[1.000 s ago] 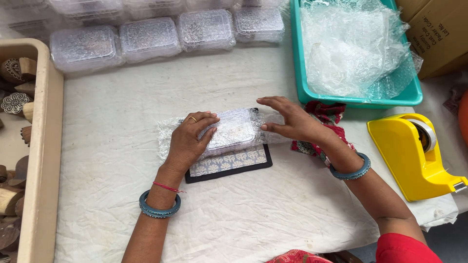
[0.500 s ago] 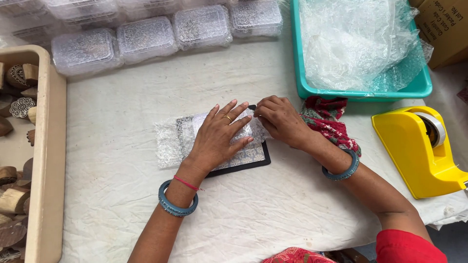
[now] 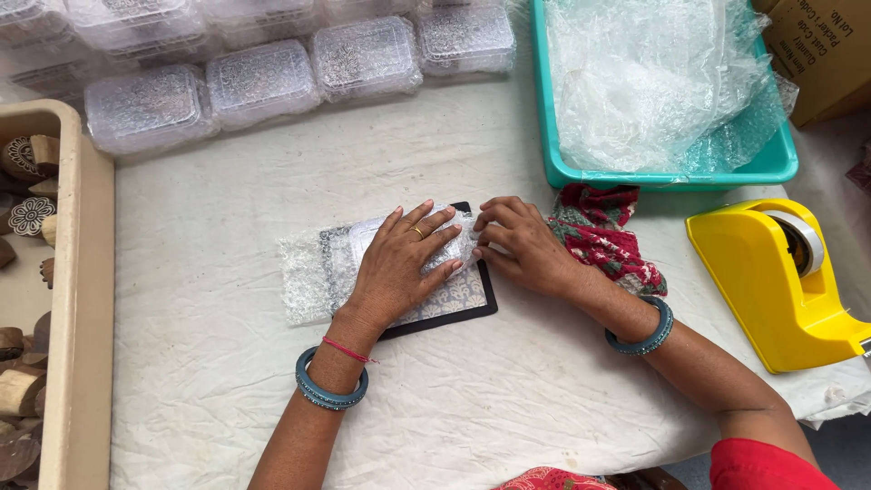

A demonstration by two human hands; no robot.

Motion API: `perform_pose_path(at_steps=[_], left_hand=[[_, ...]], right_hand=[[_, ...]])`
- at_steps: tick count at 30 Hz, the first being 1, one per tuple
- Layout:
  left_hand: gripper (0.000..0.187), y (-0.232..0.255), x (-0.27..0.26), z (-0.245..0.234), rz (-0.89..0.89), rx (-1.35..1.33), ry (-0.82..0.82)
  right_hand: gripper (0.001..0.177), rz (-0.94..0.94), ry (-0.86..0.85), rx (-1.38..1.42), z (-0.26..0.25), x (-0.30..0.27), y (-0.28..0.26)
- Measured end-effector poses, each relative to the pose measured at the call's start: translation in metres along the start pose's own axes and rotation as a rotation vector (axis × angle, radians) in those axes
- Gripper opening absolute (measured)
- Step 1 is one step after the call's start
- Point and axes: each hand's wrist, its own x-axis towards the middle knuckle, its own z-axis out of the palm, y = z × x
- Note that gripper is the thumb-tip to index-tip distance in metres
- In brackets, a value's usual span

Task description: The person cleans a small plastic container with a cloth, places a wooden stamp inside, and closes the lid. They then wrap the container in bubble wrap and secure it with tape from a dispenser.

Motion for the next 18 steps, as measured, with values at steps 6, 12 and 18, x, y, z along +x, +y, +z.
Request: perform_pose_path(at_steps=[6, 12, 18], left_hand=[[0.048, -0.001, 0.0, 0.001, 0.004, -0.012, 0.003], [0.049, -0.001, -0.001, 0.001, 0.001, -0.013, 0.001], [0.05, -0.001, 0.0, 0.002, 0.01, -0.014, 0.007]], right_hand=[[0.047, 0.121, 0.002, 0.253, -0.016, 0.024, -0.007], [0.026, -0.067, -0.035, -0.282, 0.005, 0.014, -0.005], [0.026, 0.026, 0.026, -0.085, -0.001, 0.007, -0.01]])
